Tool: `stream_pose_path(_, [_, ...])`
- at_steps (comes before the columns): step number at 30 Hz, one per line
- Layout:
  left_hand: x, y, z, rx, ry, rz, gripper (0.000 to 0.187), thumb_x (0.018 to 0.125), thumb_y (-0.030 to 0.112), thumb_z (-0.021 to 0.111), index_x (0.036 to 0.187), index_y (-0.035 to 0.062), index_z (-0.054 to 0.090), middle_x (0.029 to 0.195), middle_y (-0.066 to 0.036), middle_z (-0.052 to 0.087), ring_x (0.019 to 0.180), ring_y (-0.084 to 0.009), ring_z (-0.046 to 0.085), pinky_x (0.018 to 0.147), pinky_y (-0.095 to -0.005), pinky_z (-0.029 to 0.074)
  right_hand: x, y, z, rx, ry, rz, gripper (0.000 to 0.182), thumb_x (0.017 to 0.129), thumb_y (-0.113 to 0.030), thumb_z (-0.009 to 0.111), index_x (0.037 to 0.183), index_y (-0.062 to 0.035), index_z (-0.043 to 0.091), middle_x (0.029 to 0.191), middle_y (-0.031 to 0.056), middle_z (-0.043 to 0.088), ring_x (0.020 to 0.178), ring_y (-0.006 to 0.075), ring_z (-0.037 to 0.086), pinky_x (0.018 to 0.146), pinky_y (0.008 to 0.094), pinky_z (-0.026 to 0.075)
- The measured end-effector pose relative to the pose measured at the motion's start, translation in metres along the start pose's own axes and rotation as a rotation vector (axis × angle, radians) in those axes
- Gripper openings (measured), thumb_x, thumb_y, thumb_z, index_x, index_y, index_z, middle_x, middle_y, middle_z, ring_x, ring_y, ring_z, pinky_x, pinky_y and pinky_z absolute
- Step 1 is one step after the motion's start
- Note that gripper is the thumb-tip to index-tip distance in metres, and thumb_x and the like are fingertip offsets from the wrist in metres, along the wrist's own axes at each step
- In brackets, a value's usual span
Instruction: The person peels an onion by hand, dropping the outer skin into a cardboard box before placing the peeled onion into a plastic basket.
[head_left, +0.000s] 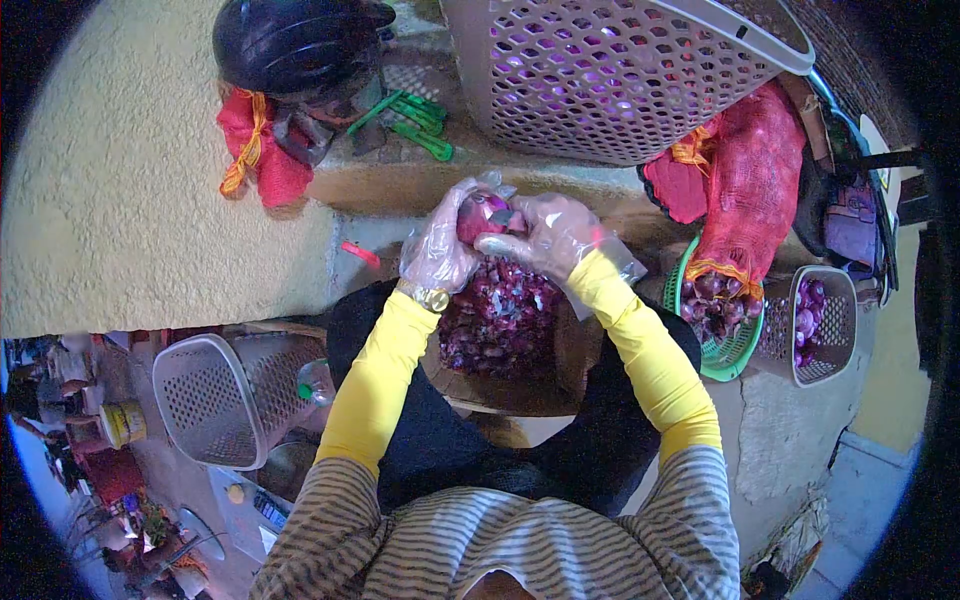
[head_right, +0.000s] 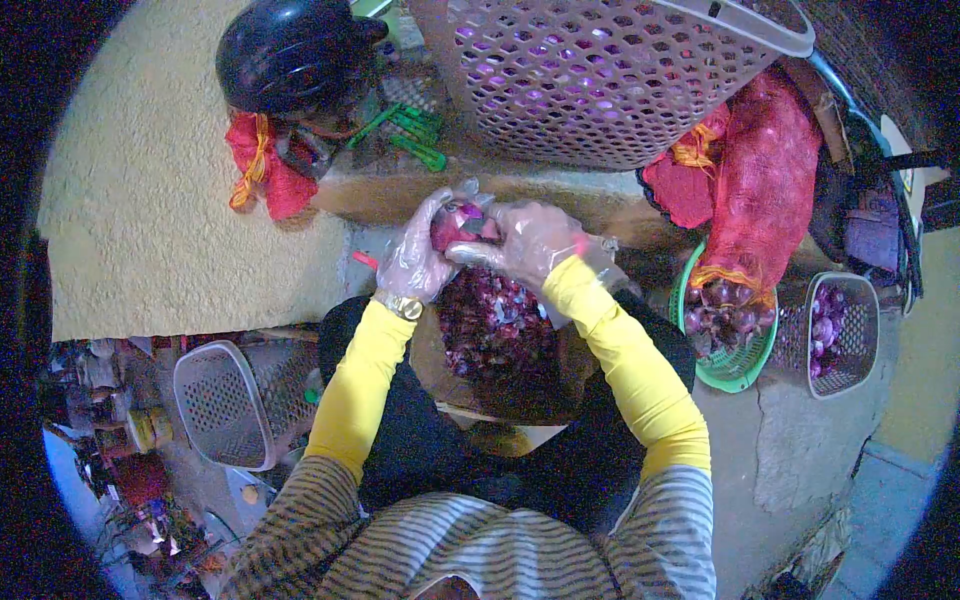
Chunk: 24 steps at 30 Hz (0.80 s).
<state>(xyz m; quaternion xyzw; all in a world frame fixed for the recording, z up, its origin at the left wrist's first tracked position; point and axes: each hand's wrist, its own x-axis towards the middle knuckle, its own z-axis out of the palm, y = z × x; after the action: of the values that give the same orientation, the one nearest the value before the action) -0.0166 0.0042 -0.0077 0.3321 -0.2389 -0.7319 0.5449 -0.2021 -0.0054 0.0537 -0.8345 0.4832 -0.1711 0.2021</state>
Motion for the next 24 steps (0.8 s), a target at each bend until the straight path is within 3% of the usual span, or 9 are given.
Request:
stream_pose_path(1, [-0.003,0.004,0.004,-0.193,0.020,-0.082,0.035,0.104,0.029,0.051,0.127,0.0037,0.058,0.132,-0.017,0.061,0.123,-0.0302,0.059,0.104,-0.0437,0.051,0.000,0.000,0.001,-0.009,-0.005,0.003,0.060,0.076,-0.069,0.072,0.078,-0.0093,0.070,0.069,0.0151,0.068,0.066,0.0362,0.068,0.064,0.0469,0.053])
stream_pose_path(2, [-0.005,0.006,0.007,-0.194,0.019,-0.082,0.035,0.104,0.029,0.051,0.127,0.0037,0.058,0.132,-0.017,0.061,0.123,-0.0302,0.059,0.104,-0.0437,0.051,0.000,0.000,0.001,-0.010,-0.005,0.002,0.060,0.076,-0.069,0.072,0.078,-0.0093,0.070,0.069,0.0151,0.068,0.066,0.0362,0.068,0.064,0.0469,0.053])
stream_pose_path(4, [-0.007,0.008,0.010,-0.191,0.026,-0.066,0.036,0.104,0.029,0.051,0.128,0.0029,0.057,0.132,-0.017,0.061,0.124,-0.0314,0.058,0.105,-0.0455,0.050,0.001,0.000,0.001,-0.006,-0.097,0.024,0.067,0.082,-0.078,0.057,0.080,-0.0124,0.072,0.073,0.0162,0.069,0.072,0.0374,0.070,0.069,0.0495,0.054])
stream_pose_path(7, [-0.007,0.011,0.014,-0.268,0.053,-0.112,0.036,0.104,0.028,0.051,0.129,0.0029,0.056,0.133,-0.018,0.060,0.125,-0.0326,0.057,0.106,-0.0479,0.049,0.000,-0.005,-0.003,-0.045,-0.129,0.047,0.067,0.084,-0.077,0.054,0.080,-0.0125,0.071,0.074,0.0163,0.069,0.073,0.0373,0.070,0.069,0.0496,0.054])
stream_pose_path(13, [-0.012,0.017,0.024,-0.297,0.067,-0.113,0.037,0.104,0.027,0.052,0.129,-0.0002,0.054,0.134,-0.019,0.057,0.128,-0.0352,0.054,0.110,-0.0526,0.045,-0.002,-0.008,-0.013,-0.169,-0.238,-0.010,0.068,0.083,-0.079,0.053,0.081,-0.0134,0.071,0.079,0.0150,0.071,0.077,0.0349,0.070,0.072,0.0482,0.055])
stream_pose_path(16, [-0.007,0.018,0.023,-0.375,0.127,-0.090,0.039,0.104,0.025,0.051,0.131,-0.0026,0.052,0.136,-0.021,0.055,0.131,-0.0381,0.051,0.112,-0.0553,0.042,-0.008,-0.010,-0.023,-0.080,-0.301,-0.034,0.068,0.082,-0.080,0.054,0.082,-0.0136,0.072,0.081,0.0138,0.071,0.078,0.0345,0.070,0.073,0.0477,0.055])
stream_pose_path(18, [-0.008,0.017,0.024,-0.375,0.138,-0.053,0.040,0.103,0.023,0.051,0.133,-0.0038,0.050,0.137,-0.025,0.053,0.133,-0.0421,0.048,0.112,-0.0576,0.040,-0.013,-0.007,-0.025,-0.124,-0.302,-0.042,0.064,0.085,-0.076,0.055,0.083,-0.0136,0.071,0.081,0.0135,0.071,0.077,0.0352,0.070,0.073,0.0476,0.055])
stream_pose_path(21, [-0.003,0.015,0.018,-0.540,0.078,-0.149,0.042,0.103,0.024,0.051,0.133,-0.0046,0.049,0.136,-0.030,0.051,0.135,-0.0470,0.043,0.114,-0.0609,0.037,-0.018,0.003,-0.018,-0.020,-0.216,-0.035,0.054,0.091,-0.061,0.056,0.095,-0.0090,0.070,0.082,0.0179,0.069,0.079,0.0400,0.068,0.073,0.0516,0.052])
stream_pose_path(24, [-0.007,0.016,0.019,-0.527,0.007,-0.204,0.042,0.103,0.025,0.050,0.133,-0.0045,0.048,0.139,-0.030,0.048,0.136,-0.0485,0.041,0.114,-0.0631,0.035,-0.021,0.008,-0.018,-0.081,-0.209,-0.024,0.053,0.094,-0.058,0.054,0.097,-0.0079,0.070,0.086,0.0200,0.070,0.082,0.0400,0.068,0.074,0.0521,0.052])
